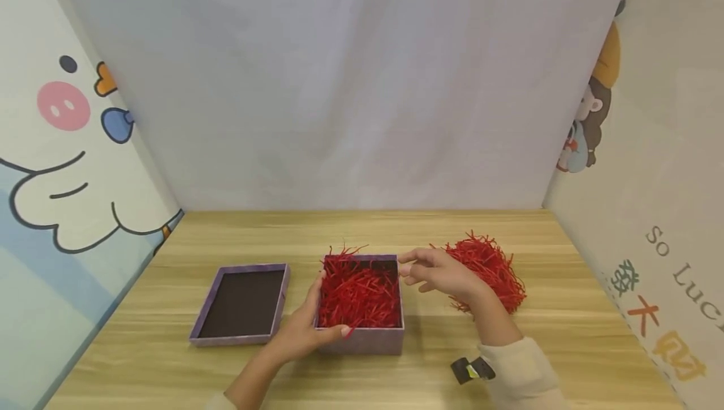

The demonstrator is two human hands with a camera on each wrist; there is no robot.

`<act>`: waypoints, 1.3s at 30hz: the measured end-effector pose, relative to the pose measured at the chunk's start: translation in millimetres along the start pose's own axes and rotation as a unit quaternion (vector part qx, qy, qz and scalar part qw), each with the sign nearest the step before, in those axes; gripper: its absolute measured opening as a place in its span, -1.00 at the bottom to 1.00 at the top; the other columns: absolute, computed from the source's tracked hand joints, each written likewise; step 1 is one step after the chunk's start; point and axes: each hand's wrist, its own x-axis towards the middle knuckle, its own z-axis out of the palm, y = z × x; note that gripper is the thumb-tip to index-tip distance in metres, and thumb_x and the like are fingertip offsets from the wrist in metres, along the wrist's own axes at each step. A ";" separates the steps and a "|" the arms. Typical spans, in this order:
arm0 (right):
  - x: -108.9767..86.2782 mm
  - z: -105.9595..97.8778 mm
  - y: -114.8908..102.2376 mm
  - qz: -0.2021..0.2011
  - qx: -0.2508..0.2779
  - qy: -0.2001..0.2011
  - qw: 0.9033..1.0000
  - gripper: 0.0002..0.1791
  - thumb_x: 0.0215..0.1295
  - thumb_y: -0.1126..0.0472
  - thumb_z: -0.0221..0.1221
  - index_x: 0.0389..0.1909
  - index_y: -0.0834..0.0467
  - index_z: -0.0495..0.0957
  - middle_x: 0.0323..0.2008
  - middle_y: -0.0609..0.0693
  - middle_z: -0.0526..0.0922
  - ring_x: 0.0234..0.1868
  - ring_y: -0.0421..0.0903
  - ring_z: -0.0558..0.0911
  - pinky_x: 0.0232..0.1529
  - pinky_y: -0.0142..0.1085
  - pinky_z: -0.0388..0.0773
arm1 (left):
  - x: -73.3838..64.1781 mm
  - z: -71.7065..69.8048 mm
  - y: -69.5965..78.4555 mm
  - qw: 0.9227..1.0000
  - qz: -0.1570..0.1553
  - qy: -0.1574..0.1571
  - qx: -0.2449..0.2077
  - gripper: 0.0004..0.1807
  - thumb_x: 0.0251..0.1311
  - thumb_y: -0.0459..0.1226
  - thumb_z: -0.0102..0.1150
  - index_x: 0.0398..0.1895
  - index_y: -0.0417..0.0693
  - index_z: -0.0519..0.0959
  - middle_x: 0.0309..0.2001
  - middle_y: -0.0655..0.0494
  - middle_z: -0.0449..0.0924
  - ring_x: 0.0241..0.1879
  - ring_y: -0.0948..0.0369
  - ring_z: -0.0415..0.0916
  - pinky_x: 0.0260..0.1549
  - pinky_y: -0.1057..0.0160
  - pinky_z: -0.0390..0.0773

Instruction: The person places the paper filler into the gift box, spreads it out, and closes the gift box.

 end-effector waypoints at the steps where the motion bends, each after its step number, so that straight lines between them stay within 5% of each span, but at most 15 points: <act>1: 2.0 1.3 0.6 -0.008 0.005 0.004 1.000 -0.48 0.44 0.10 -0.04 0.23 0.40 0.25 0.10 0.37 0.41 0.07 0.23 0.46 -0.03 0.01 0.45 | 0.2 0.0 -0.3 1.000 -0.001 0.000 0.001 0.20 -0.06 0.13 0.33 0.48 0.16 -0.30 0.45 0.09 -0.24 0.34 -0.12 -0.09 0.14 -0.23 0.09; 9: 22.6 15.0 -3.7 -0.054 -0.002 -0.001 0.999 -0.50 0.43 0.11 -0.01 0.19 0.42 0.31 0.10 0.35 0.41 0.11 0.21 0.43 0.02 -0.04 0.43 | -0.8 -0.7 1.6 1.000 -0.007 0.002 -0.002 0.21 -0.06 0.10 0.35 0.48 0.12 -0.30 0.45 0.04 -0.24 0.34 -0.13 -0.09 0.17 -0.20 0.07; 16: 53.6 34.3 -5.9 -0.055 -0.113 -0.039 0.991 -0.56 0.40 0.16 0.01 0.17 0.35 0.38 0.09 0.25 0.47 0.08 0.14 0.46 0.02 0.00 0.40 | -1.8 0.5 -2.2 1.000 0.002 0.001 -0.015 0.21 -0.05 0.07 0.36 0.48 0.08 -0.30 0.45 -0.01 -0.21 0.33 -0.12 -0.05 0.16 -0.18 0.10; 23: 84.2 52.9 -4.5 -0.060 -0.143 -0.092 0.984 -0.55 0.35 0.31 0.01 0.23 0.34 0.33 0.18 0.24 0.38 0.20 0.15 0.35 0.13 0.02 0.29 | -0.2 -0.1 -4.4 1.000 0.008 0.002 -0.012 0.21 -0.04 0.06 0.36 0.48 0.08 -0.31 0.44 -0.01 -0.21 0.32 -0.10 -0.03 0.16 -0.18 0.12; 29: 103.4 67.8 3.3 -0.061 -0.213 -0.117 0.968 -0.49 0.28 0.31 0.04 0.25 0.34 0.31 0.20 0.21 0.38 0.21 0.09 0.34 0.17 -0.06 0.27 | -0.4 -1.0 -3.0 1.000 0.002 -0.004 -0.007 0.20 -0.02 0.08 0.34 0.48 0.07 -0.32 0.44 -0.05 -0.23 0.31 -0.15 -0.04 0.14 -0.21 0.13; 39: 113.0 83.5 5.9 -0.007 -0.287 -0.165 0.943 -0.57 0.26 0.30 0.06 0.15 0.32 0.40 0.03 0.10 0.52 0.06 -0.06 0.46 0.10 -0.23 0.35 | -2.3 -1.2 -2.8 1.000 -0.002 -0.009 -0.018 0.19 0.00 0.08 0.32 0.48 0.12 -0.34 0.44 -0.07 -0.26 0.31 -0.20 -0.06 0.13 -0.24 0.12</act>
